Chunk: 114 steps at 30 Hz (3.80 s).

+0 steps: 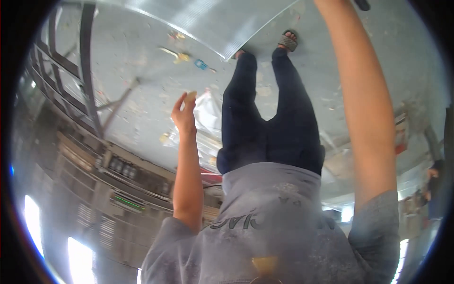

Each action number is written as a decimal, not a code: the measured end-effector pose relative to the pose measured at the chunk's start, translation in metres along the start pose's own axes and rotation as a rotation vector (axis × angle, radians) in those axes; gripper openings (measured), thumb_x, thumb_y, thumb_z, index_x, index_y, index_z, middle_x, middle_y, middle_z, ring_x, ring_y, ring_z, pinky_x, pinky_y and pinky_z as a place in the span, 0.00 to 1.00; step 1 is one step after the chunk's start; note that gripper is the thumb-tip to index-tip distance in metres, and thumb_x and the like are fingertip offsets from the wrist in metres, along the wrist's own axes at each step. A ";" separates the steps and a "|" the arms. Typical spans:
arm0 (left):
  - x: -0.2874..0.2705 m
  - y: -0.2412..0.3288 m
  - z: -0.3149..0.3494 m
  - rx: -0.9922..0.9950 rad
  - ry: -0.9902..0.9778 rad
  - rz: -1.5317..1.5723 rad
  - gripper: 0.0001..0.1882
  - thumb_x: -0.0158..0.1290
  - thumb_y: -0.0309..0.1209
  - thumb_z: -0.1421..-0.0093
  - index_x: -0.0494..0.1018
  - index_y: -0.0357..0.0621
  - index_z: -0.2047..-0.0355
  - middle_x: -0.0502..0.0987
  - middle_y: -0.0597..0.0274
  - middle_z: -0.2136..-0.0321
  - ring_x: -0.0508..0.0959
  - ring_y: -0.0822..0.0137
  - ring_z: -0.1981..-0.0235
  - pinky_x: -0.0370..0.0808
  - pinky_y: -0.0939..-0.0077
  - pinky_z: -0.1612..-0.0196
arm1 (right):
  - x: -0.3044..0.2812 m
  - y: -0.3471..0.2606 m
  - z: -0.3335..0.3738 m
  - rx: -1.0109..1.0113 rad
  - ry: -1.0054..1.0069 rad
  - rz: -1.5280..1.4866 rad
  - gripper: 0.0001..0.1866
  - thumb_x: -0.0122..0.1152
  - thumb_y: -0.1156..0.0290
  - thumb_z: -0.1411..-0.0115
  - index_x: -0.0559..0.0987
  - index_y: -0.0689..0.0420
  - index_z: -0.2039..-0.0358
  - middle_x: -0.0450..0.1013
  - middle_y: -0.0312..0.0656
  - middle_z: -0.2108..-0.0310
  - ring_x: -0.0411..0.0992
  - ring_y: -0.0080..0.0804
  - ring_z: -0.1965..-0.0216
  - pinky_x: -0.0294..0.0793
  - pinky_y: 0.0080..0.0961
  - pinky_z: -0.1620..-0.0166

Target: Cleaning and preparing large transparent plastic panels using scrapers and tape on a factory floor.

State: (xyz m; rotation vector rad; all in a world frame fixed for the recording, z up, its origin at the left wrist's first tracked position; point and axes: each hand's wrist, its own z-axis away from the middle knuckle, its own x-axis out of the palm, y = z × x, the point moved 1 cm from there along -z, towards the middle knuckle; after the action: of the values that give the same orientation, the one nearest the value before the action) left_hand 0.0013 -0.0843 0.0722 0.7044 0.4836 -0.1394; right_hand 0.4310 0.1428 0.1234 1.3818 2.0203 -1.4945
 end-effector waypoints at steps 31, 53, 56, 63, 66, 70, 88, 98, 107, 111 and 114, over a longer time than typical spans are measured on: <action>0.075 0.229 -0.035 0.828 -0.990 -0.309 0.16 0.52 0.25 0.33 0.71 0.30 0.47 0.80 0.54 0.57 0.82 0.66 0.56 0.77 0.76 0.56 | 0.043 -0.166 0.243 1.332 0.305 -0.808 0.08 0.62 0.68 0.37 0.81 0.60 0.66 0.71 0.31 0.81 0.67 0.17 0.79 0.66 0.17 0.73; -0.043 0.060 -0.161 1.059 -0.575 -1.225 0.18 0.60 0.33 0.44 0.80 0.40 0.54 0.82 0.49 0.62 0.82 0.55 0.61 0.77 0.68 0.55 | 0.041 -0.167 0.241 1.324 0.414 -0.966 0.14 0.68 0.62 0.40 0.84 0.61 0.63 0.73 0.33 0.82 0.67 0.18 0.83 0.65 0.22 0.78; -0.099 0.034 -0.204 0.782 -0.491 -1.257 0.17 0.60 0.32 0.47 0.82 0.43 0.57 0.80 0.47 0.56 0.79 0.51 0.53 0.76 0.63 0.51 | 0.053 -0.165 0.237 1.117 0.444 -0.683 0.14 0.66 0.63 0.38 0.82 0.64 0.67 0.70 0.37 0.85 0.69 0.25 0.83 0.68 0.27 0.75; -0.116 0.042 -0.189 0.674 -0.388 -1.509 0.12 0.59 0.33 0.45 0.83 0.48 0.61 0.80 0.49 0.71 0.81 0.52 0.66 0.77 0.65 0.59 | 0.083 -0.145 0.249 1.245 0.878 -0.338 0.17 0.59 0.63 0.34 0.75 0.63 0.75 0.66 0.40 0.87 0.68 0.29 0.83 0.68 0.31 0.74; -0.094 0.063 -0.178 0.758 -0.360 -1.242 0.09 0.56 0.32 0.41 0.83 0.46 0.63 0.78 0.54 0.76 0.78 0.58 0.73 0.76 0.69 0.64 | 0.085 -0.096 0.265 1.401 0.977 -0.404 0.19 0.56 0.61 0.34 0.73 0.61 0.77 0.66 0.41 0.87 0.68 0.32 0.83 0.66 0.33 0.75; -0.047 0.134 -0.155 0.658 -0.383 -1.012 0.14 0.45 0.29 0.31 0.81 0.44 0.57 0.75 0.66 0.74 0.73 0.73 0.74 0.73 0.76 0.67 | 0.068 -0.070 0.317 1.500 0.403 -0.221 0.11 0.59 0.64 0.39 0.78 0.60 0.69 0.73 0.45 0.80 0.75 0.46 0.74 0.72 0.40 0.68; 0.248 0.274 0.000 1.851 -0.545 -1.121 0.41 0.57 0.35 0.43 0.55 0.45 0.30 0.52 0.50 0.29 0.50 0.46 0.27 0.49 0.50 0.28 | 0.097 -0.192 0.407 1.664 0.080 -0.400 0.21 0.56 0.59 0.39 0.76 0.52 0.47 0.79 0.53 0.60 0.77 0.55 0.56 0.77 0.45 0.55; 0.260 0.267 -0.002 1.829 -0.446 -0.918 0.32 0.56 0.34 0.42 0.67 0.47 0.36 0.65 0.52 0.34 0.60 0.46 0.31 0.54 0.51 0.30 | 0.080 -0.190 0.402 1.765 0.008 -0.535 0.22 0.55 0.58 0.39 0.76 0.53 0.47 0.80 0.50 0.65 0.80 0.49 0.61 0.77 0.42 0.56; 0.266 0.262 -0.016 1.784 -0.345 -0.828 0.31 0.59 0.38 0.44 0.69 0.52 0.38 0.63 0.51 0.33 0.59 0.46 0.31 0.54 0.49 0.31 | 0.087 -0.211 0.424 1.757 -0.041 -0.571 0.22 0.57 0.58 0.40 0.77 0.51 0.47 0.78 0.46 0.72 0.80 0.47 0.67 0.77 0.40 0.61; 0.274 0.279 0.003 1.931 -0.453 -0.882 0.37 0.57 0.42 0.42 0.62 0.54 0.32 0.53 0.52 0.29 0.50 0.47 0.28 0.48 0.44 0.29 | 0.101 -0.192 0.441 1.692 0.017 -0.610 0.22 0.58 0.59 0.39 0.75 0.54 0.46 0.77 0.50 0.68 0.78 0.52 0.65 0.74 0.43 0.62; 0.229 0.258 -0.006 1.975 -0.326 -1.368 0.44 0.53 0.58 0.42 0.54 0.55 0.30 0.47 0.52 0.27 0.50 0.48 0.28 0.49 0.44 0.29 | 0.104 -0.197 0.450 1.680 0.009 -0.581 0.23 0.59 0.60 0.39 0.74 0.55 0.45 0.76 0.45 0.71 0.77 0.44 0.69 0.74 0.39 0.64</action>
State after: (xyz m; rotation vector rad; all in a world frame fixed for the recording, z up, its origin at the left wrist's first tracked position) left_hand 0.2733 0.1241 0.1121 2.0685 0.2938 -2.2052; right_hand 0.0831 -0.1878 -0.0251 0.9755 0.7891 -3.7563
